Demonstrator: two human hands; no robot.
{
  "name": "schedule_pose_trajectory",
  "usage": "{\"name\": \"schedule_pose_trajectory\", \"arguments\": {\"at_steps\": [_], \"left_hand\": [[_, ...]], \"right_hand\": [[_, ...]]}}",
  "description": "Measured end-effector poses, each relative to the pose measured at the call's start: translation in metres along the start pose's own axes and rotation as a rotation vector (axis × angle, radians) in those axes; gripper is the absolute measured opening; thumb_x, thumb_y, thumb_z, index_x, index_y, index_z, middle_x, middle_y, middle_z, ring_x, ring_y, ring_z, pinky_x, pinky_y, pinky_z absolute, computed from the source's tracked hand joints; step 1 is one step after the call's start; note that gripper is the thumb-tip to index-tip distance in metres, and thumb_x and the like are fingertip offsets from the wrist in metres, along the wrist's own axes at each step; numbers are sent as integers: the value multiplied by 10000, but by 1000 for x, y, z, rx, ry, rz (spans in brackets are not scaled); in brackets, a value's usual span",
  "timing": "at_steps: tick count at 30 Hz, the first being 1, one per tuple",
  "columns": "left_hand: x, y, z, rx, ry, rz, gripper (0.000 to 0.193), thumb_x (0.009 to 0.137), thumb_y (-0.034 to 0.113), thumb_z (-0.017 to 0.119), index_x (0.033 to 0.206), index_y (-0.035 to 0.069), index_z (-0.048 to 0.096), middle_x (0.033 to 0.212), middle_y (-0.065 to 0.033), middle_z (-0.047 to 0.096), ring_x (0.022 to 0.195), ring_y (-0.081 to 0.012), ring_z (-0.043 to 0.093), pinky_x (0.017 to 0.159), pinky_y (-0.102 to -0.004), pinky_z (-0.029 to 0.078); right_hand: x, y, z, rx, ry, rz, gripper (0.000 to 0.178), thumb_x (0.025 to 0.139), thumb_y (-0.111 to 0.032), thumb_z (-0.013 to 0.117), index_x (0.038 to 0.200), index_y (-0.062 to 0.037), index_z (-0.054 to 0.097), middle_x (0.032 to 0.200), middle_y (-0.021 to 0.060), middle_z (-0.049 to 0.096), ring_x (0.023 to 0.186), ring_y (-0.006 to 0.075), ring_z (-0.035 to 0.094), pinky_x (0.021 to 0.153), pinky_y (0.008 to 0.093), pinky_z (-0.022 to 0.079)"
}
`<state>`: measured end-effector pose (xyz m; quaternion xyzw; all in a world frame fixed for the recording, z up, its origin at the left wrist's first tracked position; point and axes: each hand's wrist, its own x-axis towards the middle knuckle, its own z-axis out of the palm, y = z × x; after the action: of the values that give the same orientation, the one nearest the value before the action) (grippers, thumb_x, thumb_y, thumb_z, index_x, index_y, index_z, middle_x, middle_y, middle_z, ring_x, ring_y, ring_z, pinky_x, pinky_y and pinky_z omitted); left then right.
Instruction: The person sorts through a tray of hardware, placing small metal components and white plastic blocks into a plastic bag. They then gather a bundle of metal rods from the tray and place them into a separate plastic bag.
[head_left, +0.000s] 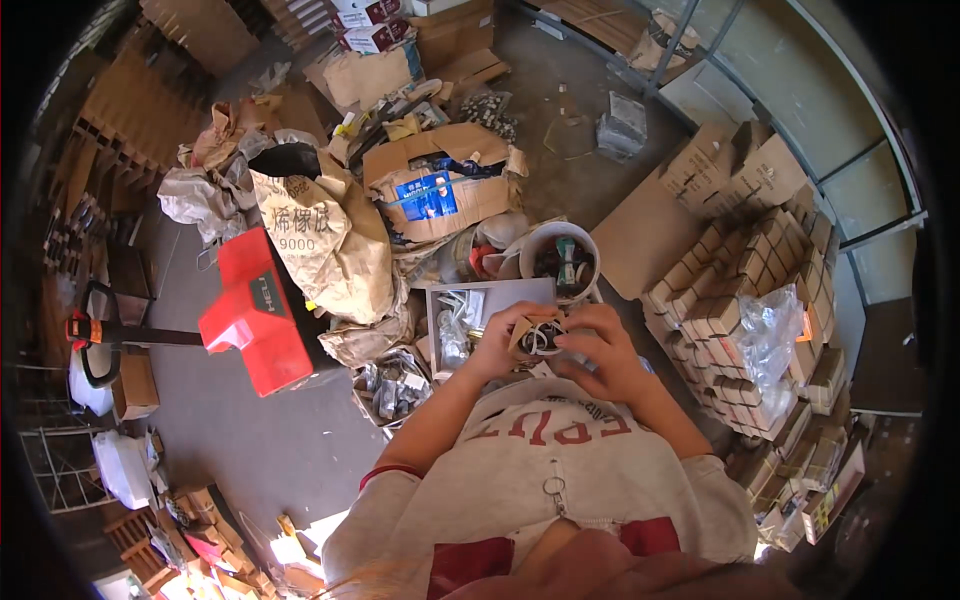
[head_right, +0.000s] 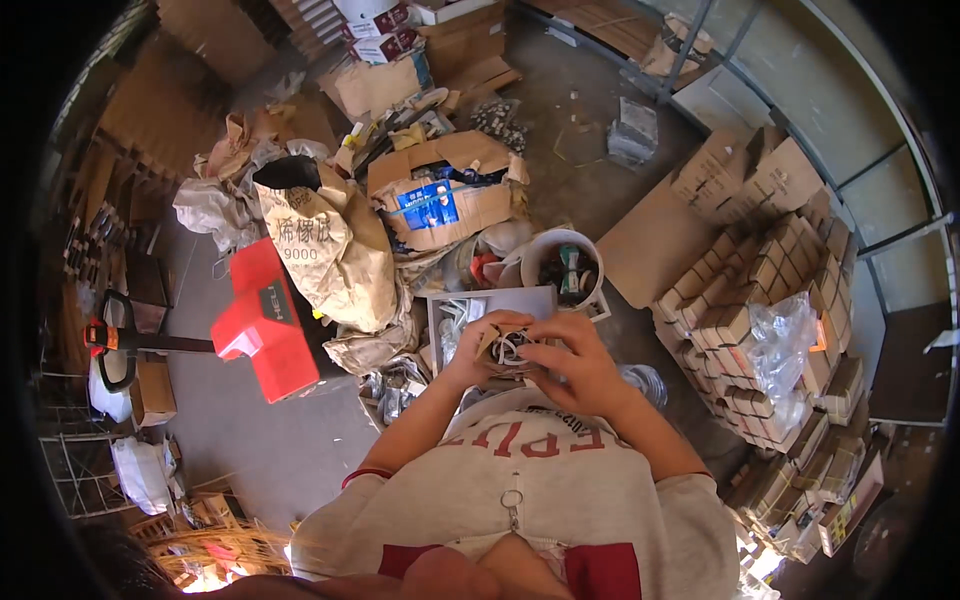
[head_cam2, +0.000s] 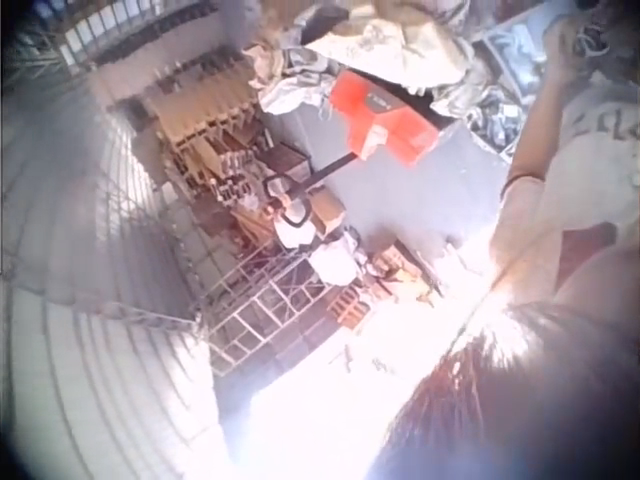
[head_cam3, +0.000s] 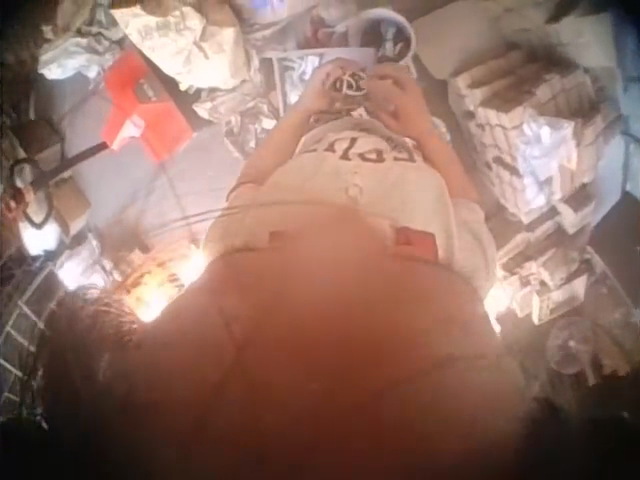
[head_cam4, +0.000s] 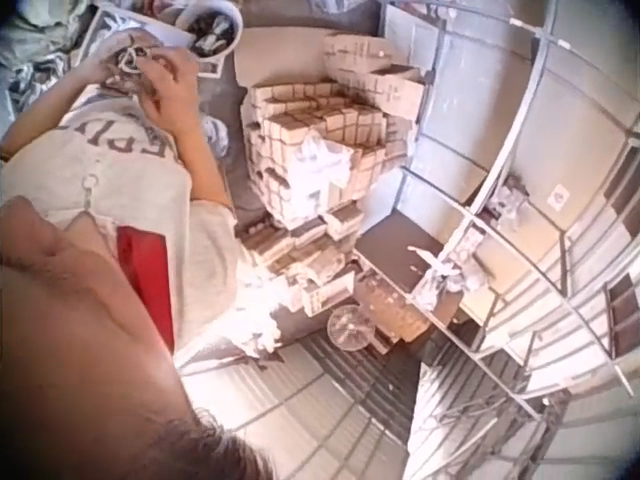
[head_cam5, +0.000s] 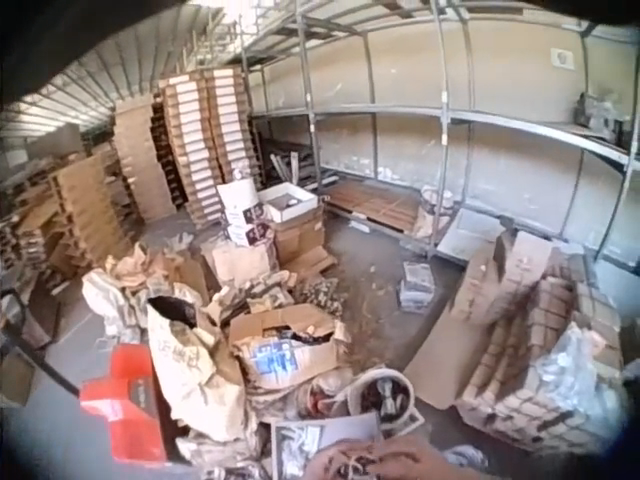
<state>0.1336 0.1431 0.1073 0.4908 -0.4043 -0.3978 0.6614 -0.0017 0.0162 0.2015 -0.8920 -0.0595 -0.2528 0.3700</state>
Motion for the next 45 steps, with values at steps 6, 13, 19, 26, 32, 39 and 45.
{"name": "schedule_pose_trajectory", "arguments": {"at_steps": [6,13,19,26,32,39,45], "left_hand": [[8,11,18,173,62,136,518,562,-27,725,1043,50,547,1002,-93,556,924,-225,533,816,-295,418],[10,9,24,288,84,115,487,624,-32,713,1067,25,519,980,-91,534,937,-184,536,814,-280,427],[13,18,31,37,33,-105,603,558,-46,754,1092,45,490,1025,-58,525,943,-138,523,800,-274,442],[15,10,23,-364,-159,-279,709,666,57,692,1271,80,323,1141,-48,472,1038,-140,464,855,-280,397],[14,3,16,-479,-358,-444,659,791,330,598,1313,92,273,1178,-54,446,1072,-150,438,893,-291,367],[10,-2,21,-638,-387,-632,696,785,546,482,1270,74,316,1191,-108,457,1073,-215,471,879,-364,407],[8,2,20,-703,-298,-667,653,826,566,370,1280,101,314,1180,-119,486,1073,-212,491,824,-357,453]], "right_hand": [[-7,-3,-15,-50,12,-23,353,589,9,664,911,-118,598,954,56,511,868,255,480,743,347,378],[-15,7,-21,-29,45,-2,261,606,34,630,831,-99,619,910,72,510,826,251,499,711,337,405],[-17,5,-25,-74,79,77,284,617,72,592,855,-82,606,923,100,490,816,259,506,686,314,423],[-5,7,-41,53,-123,198,209,667,72,570,820,-70,579,945,101,404,850,234,461,700,292,409],[9,26,-62,197,-336,263,71,732,-30,585,782,-81,585,891,69,384,870,215,410,758,288,360],[15,34,-50,48,-413,358,96,710,-75,624,804,-65,614,813,74,482,787,219,492,712,303,402],[17,25,-35,158,-166,449,129,704,-60,615,830,-32,617,794,105,583,731,259,571,661,327,446]]}}
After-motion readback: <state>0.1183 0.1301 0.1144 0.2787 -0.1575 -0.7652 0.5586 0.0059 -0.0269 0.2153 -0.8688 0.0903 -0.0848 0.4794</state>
